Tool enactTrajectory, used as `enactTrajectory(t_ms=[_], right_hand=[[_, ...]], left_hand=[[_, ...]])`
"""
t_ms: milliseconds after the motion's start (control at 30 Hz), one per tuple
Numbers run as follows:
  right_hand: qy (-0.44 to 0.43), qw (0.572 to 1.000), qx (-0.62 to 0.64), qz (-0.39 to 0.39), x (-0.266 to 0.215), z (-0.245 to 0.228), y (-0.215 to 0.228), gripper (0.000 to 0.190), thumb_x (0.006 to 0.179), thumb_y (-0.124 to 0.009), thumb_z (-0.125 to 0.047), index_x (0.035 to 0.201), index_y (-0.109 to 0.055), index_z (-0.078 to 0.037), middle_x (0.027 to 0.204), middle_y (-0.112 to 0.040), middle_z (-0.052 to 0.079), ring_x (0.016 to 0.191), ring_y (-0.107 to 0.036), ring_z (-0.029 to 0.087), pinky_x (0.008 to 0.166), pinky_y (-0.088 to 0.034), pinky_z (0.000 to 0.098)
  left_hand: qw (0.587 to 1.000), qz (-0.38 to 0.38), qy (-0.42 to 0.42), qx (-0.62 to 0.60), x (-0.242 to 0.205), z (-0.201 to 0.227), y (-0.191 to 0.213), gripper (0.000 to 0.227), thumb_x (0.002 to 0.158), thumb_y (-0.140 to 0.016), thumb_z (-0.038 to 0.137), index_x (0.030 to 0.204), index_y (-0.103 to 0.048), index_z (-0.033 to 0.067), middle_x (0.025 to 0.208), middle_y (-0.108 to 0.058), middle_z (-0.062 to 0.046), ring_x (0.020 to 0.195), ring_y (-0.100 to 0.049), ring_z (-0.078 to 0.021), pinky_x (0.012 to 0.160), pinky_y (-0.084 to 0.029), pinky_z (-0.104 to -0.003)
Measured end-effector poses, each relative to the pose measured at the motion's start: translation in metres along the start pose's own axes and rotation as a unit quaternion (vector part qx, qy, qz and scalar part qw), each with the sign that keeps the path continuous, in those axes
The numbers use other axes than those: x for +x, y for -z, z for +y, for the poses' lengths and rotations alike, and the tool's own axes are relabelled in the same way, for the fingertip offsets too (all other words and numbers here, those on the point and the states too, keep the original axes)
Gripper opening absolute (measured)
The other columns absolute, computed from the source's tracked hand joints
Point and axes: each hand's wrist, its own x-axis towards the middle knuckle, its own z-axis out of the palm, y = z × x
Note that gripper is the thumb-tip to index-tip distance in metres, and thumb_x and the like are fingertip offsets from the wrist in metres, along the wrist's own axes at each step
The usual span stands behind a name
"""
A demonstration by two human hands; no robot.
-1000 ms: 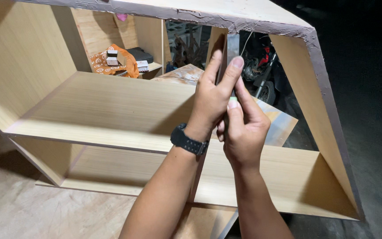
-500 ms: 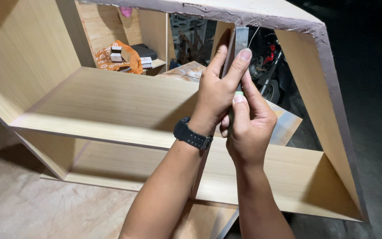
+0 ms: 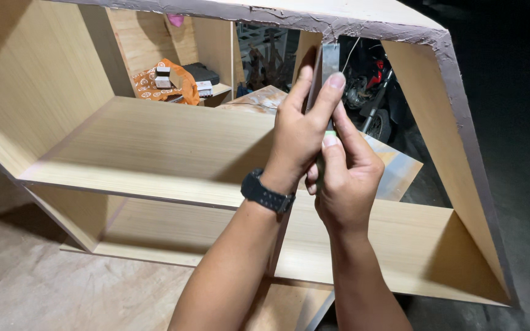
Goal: The person scrapes excess sealant or filler from the joints of a wooden shelf unit using a scraper tool.
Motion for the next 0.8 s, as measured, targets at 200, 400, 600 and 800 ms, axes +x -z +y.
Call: enactTrajectory(t_ms=[200,400,600,800], right_hand=[[-0.087,0.996,-0.037,0.009,-0.003,-0.02,-0.004,0.053,0.107,-0.051,-0.004,0.159,-0.061,-0.007,0.072,-0.061,0.001,0.047,-0.043,0.009,0.037,-0.037,0.0255],[-0.06,0.997,-0.048,-0.002,0.013,-0.033,-0.016,0.053,0.107,-0.051,-0.006,0.158,-0.061,-0.008,0.065,-0.059,0.003,0.044,-0.041,0.008,0.035,-0.037,0.0257],[-0.089,0.996,-0.029,0.005,0.003,-0.024,-0.008,0.053,0.107,-0.052,-0.005,0.159,-0.061,-0.008,0.068,-0.058,0.0,0.045,-0.044,0.008,0.036,-0.037,0.0251],[-0.086,0.996,-0.035,0.003,0.001,-0.025,-0.011,0.053,0.107,-0.051,-0.006,0.159,-0.06,-0.008,0.064,-0.055,-0.001,0.046,-0.044,0.008,0.037,-0.039,0.0253]], left_hand=[[0.999,-0.004,0.005,0.036,-0.007,0.015,-0.003,0.093,0.086,-0.068,0.054,0.16,-0.051,-0.0002,0.172,-0.049,-0.017,0.158,-0.047,-0.0181,0.127,-0.036,-0.027],[0.998,0.003,0.068,-0.002,0.005,0.04,-0.008,0.114,0.072,-0.07,0.062,0.161,-0.047,-0.0053,0.174,-0.044,-0.021,0.162,-0.043,-0.0221,0.13,-0.032,-0.028],[1.0,-0.008,0.011,0.011,-0.007,0.025,-0.004,0.065,0.09,-0.07,0.047,0.14,-0.073,0.0059,0.133,-0.076,0.0,0.122,-0.063,-0.0065,0.109,-0.05,-0.024],[0.998,0.004,0.059,-0.014,-0.004,0.028,-0.004,0.096,0.079,-0.071,0.053,0.158,-0.055,0.0002,0.171,-0.053,-0.013,0.153,-0.052,-0.014,0.124,-0.041,-0.025]])
